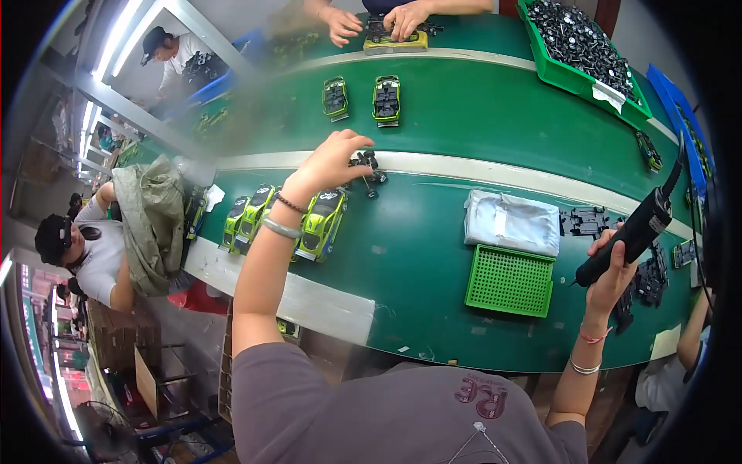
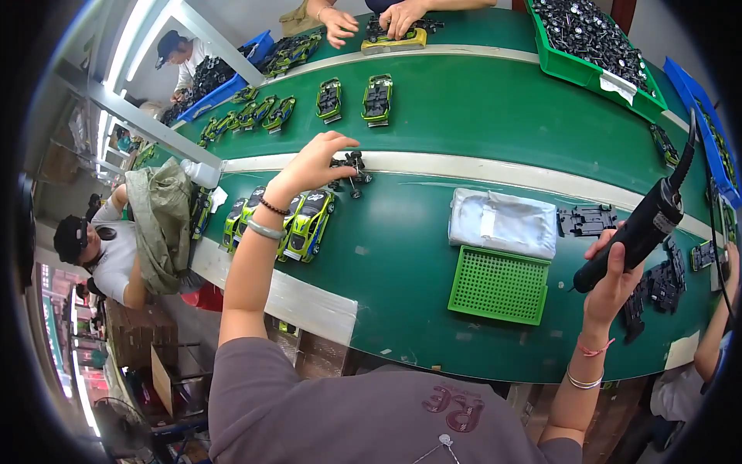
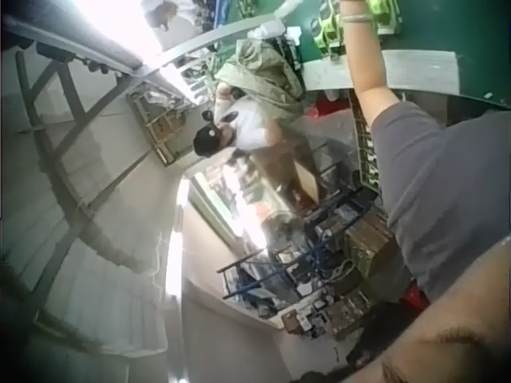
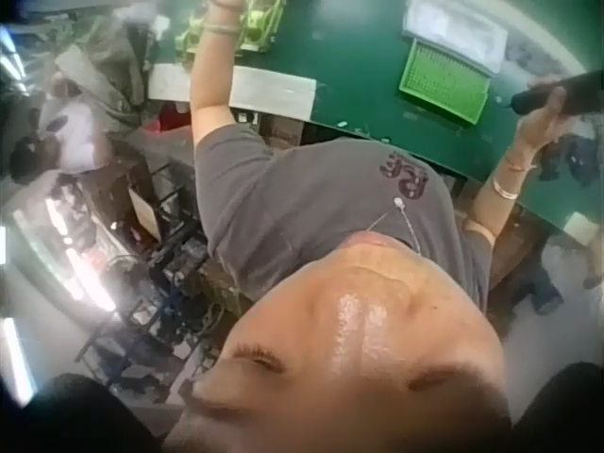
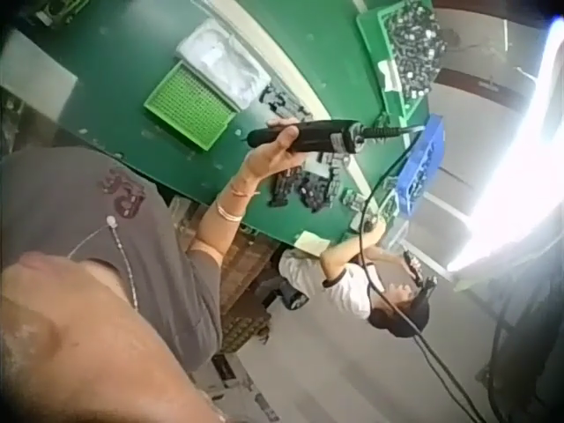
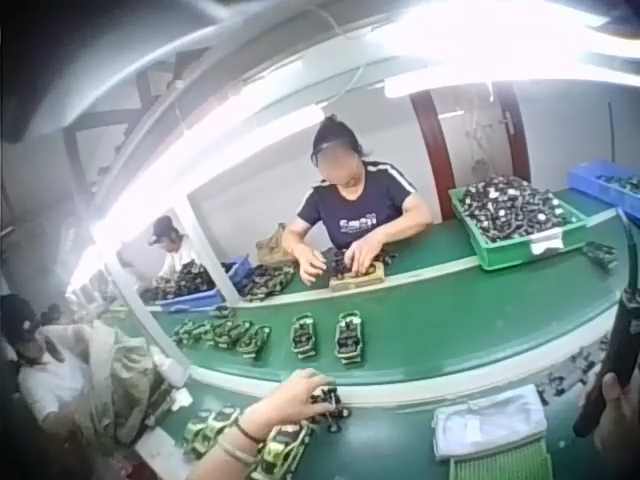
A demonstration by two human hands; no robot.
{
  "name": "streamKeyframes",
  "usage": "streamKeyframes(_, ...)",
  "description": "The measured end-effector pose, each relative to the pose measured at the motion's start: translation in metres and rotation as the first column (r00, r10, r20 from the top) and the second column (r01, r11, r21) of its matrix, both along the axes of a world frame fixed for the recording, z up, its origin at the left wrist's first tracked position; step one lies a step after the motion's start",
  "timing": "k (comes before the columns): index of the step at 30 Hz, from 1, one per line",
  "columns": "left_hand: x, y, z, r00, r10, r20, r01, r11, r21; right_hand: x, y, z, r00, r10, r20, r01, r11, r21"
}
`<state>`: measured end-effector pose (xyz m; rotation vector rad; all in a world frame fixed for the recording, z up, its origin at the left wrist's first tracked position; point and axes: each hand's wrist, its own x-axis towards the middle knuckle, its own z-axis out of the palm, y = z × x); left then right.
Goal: The person assembles toy cars on a conveyor belt by fastening the chassis to the car body using an electric screwdriver and placing the completed cars into a partitioned box.
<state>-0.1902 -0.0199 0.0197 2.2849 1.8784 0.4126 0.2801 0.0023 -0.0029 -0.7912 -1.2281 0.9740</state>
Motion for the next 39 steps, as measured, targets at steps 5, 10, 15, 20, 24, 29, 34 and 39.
streamKeyframes(5, 0.008, 0.012, -0.001, 0.972, 0.052, -0.227, -0.098, 0.976, -0.196, 0.002, 0.004, -0.007, 1.0, 0.008, 0.015, -0.009, 0.999, 0.047)
streamKeyframes(10, 0.004, 0.026, 0.013, 0.998, -0.001, -0.07, -0.002, 0.999, -0.043, 0.006, 0.0, -0.006, 1.0, -0.02, 0.012, 0.019, 0.998, 0.063)
streamKeyframes(15, 0.008, 0.079, 0.01, 0.977, 0.176, -0.125, -0.169, 0.984, 0.062, 0.003, 0.001, -0.004, 0.999, -0.045, -0.006, 0.045, 0.998, 0.047)
streamKeyframes(20, -0.001, 0.077, 0.007, 0.969, 0.212, -0.122, -0.206, 0.977, 0.059, 0.005, 0.001, -0.007, 0.995, -0.064, -0.079, 0.069, 0.996, 0.06)
streamKeyframes(24, -0.003, 0.058, -0.008, 0.967, 0.222, -0.122, -0.217, 0.974, 0.059, 0.011, 0.001, -0.012, 0.995, -0.015, -0.103, 0.021, 0.998, 0.063)
streamKeyframes(29, -0.006, 0.052, -0.007, 0.94, 0.325, -0.101, -0.319, 0.945, 0.068, 0.01, -0.001, -0.009, 0.995, -0.061, -0.08, 0.065, 0.997, 0.052)
streamKeyframes(34, -0.009, 0.068, -0.007, 0.881, 0.452, -0.139, -0.447, 0.892, 0.067, 0.011, -0.005, -0.01, 0.995, -0.083, -0.055, 0.087, 0.994, 0.065)
streamKeyframes(39, -0.023, 0.106, -0.014, 0.751, 0.65, -0.117, -0.615, 0.753, 0.234, 0.005, -0.005, -0.006, 0.998, -0.062, -0.032, 0.064, 0.996, 0.068)
